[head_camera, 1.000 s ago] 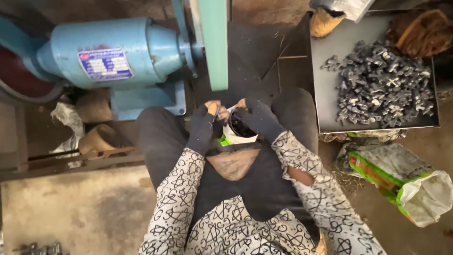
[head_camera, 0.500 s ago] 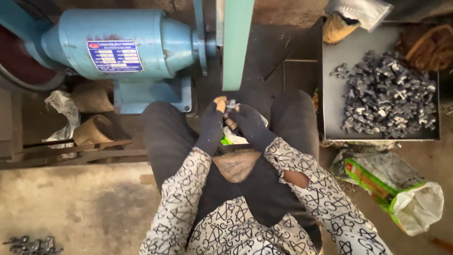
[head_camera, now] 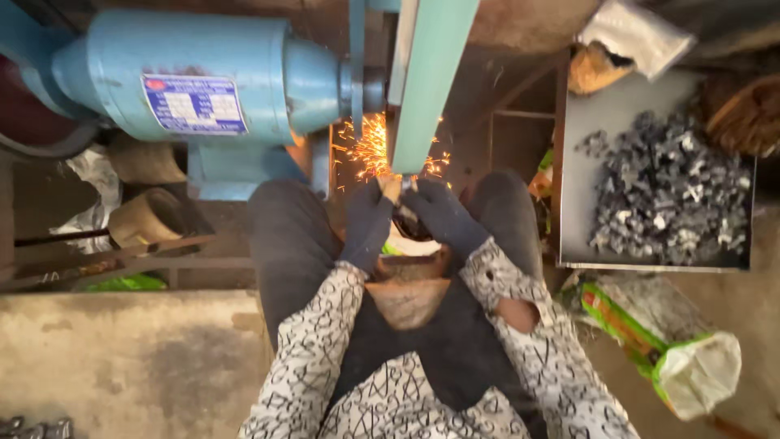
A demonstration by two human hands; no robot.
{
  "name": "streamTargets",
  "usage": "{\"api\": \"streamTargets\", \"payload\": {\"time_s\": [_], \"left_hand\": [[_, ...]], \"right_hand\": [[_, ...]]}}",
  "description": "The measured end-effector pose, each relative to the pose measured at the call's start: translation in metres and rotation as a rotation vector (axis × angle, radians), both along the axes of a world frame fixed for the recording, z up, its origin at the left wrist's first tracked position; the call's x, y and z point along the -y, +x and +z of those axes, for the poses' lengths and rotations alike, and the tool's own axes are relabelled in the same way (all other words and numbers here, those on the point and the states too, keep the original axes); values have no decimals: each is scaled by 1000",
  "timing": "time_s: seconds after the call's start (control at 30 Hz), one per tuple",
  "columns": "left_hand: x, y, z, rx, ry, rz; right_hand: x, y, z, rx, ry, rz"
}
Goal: The person sits on the floor at a belt grinder and holds small metal parts against the moving belt, producing sparks as each part is ground. They rotate and reposition each part between passes, set finished pieces into a tray of similar parts, and pick up the next piece to continue grinding.
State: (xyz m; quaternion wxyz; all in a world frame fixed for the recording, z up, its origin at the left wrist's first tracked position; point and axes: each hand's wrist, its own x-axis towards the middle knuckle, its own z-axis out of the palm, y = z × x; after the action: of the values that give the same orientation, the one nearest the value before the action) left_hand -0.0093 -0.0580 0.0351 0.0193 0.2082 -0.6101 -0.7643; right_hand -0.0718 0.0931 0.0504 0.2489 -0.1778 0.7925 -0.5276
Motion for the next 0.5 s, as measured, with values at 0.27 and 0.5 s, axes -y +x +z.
{"api": "streamTargets", "payload": {"time_s": [0.27, 0.5], "left_hand": [[-1, 3, 22, -122, -293, -59], [-8, 4, 16, -32, 31, -128]], "right_hand": [[-7, 7, 21, -182, -29, 11], [-20, -1, 12, 93, -57, -100]]}}
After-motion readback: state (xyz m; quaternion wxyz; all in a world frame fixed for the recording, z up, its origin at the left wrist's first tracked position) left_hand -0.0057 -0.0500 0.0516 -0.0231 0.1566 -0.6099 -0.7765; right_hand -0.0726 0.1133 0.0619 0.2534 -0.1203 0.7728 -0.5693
